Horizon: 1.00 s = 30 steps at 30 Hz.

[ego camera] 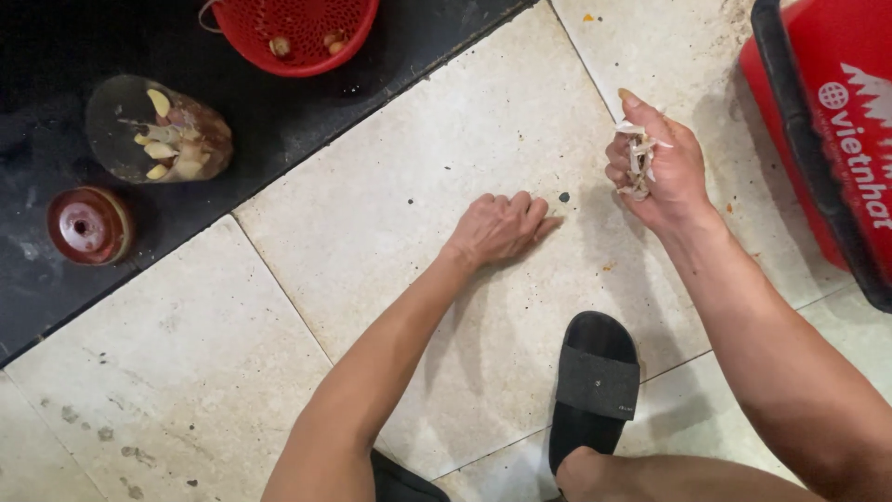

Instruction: Peeling and cleaning small red onions on the floor and then washing them in a sink.

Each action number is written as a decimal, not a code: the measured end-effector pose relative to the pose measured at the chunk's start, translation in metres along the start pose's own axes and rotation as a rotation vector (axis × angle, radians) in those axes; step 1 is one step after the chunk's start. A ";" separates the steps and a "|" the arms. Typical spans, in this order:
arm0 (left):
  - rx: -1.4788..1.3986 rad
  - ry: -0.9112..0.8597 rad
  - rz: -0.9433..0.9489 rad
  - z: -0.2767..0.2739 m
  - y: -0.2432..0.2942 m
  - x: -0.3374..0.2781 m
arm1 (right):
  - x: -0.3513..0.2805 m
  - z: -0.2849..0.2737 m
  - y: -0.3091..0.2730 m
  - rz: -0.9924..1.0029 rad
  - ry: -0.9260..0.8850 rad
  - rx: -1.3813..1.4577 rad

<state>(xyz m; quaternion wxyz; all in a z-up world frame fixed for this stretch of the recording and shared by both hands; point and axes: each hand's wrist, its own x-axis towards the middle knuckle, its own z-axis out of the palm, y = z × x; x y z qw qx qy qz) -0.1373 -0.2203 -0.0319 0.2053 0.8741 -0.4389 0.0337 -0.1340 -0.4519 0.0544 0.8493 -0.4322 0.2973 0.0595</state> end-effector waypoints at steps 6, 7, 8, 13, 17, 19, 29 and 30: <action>0.007 -0.089 0.107 0.021 -0.023 0.006 | -0.003 0.005 -0.003 -0.014 -0.003 0.003; 0.004 -0.230 0.083 0.017 -0.024 0.007 | -0.006 0.013 -0.007 0.013 0.021 0.000; 0.002 -0.371 0.058 0.012 -0.026 0.008 | -0.009 0.021 -0.010 0.039 0.045 -0.002; -0.769 0.243 -0.705 -0.032 -0.049 -0.018 | 0.004 0.020 -0.002 0.132 -0.055 0.147; -1.838 0.576 -1.175 -0.110 -0.047 -0.046 | 0.015 0.038 0.011 0.379 -0.297 0.323; -1.956 0.555 -1.137 -0.129 -0.055 -0.061 | 0.010 0.067 0.012 0.463 -0.346 0.294; -2.068 0.168 -1.093 -0.399 -0.075 -0.171 | -0.108 0.334 -0.028 0.795 -0.241 -0.389; -2.051 0.232 -1.097 -0.438 -0.064 -0.192 | -0.126 0.366 -0.027 0.806 -0.285 -0.418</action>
